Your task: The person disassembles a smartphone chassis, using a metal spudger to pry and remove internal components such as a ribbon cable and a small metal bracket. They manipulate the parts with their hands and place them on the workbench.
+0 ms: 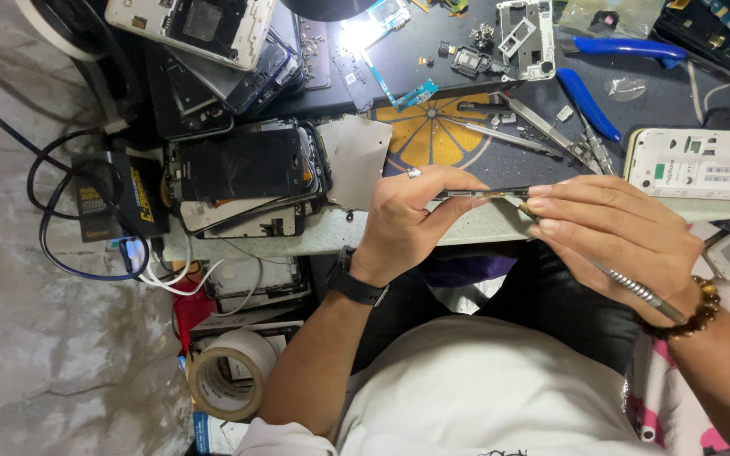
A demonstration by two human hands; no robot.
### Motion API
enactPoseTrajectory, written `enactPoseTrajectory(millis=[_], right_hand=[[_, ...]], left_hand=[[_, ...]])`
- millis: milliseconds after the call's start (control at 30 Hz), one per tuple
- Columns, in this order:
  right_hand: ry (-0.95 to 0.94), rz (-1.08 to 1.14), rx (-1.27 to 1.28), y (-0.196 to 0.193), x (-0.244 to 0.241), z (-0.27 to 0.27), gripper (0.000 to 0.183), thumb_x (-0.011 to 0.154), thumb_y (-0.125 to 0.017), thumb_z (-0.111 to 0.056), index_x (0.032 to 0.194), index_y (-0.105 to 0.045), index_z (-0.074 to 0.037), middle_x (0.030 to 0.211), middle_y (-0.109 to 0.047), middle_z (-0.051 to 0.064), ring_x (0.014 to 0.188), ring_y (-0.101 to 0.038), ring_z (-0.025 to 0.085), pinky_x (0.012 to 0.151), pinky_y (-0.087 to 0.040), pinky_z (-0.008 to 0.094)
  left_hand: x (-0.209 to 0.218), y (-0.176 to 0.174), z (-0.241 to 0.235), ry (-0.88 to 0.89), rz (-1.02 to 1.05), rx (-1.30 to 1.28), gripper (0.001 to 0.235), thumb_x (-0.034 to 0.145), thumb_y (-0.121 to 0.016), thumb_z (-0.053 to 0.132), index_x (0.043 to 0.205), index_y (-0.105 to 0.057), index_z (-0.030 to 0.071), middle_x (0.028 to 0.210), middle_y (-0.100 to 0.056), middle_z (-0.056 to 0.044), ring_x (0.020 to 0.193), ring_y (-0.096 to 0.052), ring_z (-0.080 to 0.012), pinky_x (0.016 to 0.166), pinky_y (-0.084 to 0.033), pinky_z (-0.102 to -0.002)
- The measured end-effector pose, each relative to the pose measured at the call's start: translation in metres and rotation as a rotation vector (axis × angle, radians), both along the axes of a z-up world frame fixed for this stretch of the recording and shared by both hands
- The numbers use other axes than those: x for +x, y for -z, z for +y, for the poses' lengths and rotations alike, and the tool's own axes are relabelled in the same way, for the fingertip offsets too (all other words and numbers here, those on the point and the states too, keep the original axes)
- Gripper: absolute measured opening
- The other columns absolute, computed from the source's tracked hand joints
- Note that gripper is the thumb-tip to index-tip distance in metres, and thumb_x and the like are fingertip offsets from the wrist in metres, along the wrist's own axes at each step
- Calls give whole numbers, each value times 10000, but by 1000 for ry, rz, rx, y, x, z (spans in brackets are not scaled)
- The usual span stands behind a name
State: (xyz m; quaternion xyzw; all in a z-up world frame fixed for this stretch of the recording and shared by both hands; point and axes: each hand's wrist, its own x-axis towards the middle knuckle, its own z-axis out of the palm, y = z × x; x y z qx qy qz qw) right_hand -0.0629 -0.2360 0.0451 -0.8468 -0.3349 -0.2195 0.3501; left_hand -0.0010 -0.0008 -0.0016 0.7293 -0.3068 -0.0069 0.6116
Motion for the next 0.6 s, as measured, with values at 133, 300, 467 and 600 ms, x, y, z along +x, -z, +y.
enactPoseTrajectory(millis=[133, 300, 467, 600], right_hand=[[-70, -101, -121, 0, 1, -3, 200, 798, -755, 6, 978, -681, 55, 1074, -732, 209, 1052, -726, 410, 904, -588, 500], [-29, -110, -54, 4, 2, 1, 244, 822, -807, 76, 1034, -691, 38, 1091, -730, 204, 1061, -730, 380, 940, -589, 489], [35, -30, 16, -4, -1, 4, 272, 795, -807, 77, 1030, -675, 41, 1054, -716, 218, 1039, -723, 380, 916, -589, 472], [46, -47, 3, -13, 0, 11, 294, 790, -831, 63, 1031, -664, 40, 1046, -713, 211, 1035, -720, 366, 907, -589, 462]], left_hand=[[1, -1, 0, -4, -7, 14, 114, 931, -785, 82, 1031, -735, 56, 996, -767, -84, 874, -748, -201, 784, -562, -293], [0, -1, -1, -2, 16, -19, 114, 947, -774, 80, 1043, -725, 43, 1004, -765, -90, 891, -754, -205, 804, -570, -297], [-1, -1, -2, -13, 17, -29, 128, 941, -778, 84, 1045, -723, 34, 1005, -765, -95, 887, -752, -205, 797, -567, -294], [-2, -1, -1, -13, 15, -29, 126, 944, -780, 85, 1043, -721, 32, 999, -764, -93, 883, -748, -204, 794, -564, -295]])
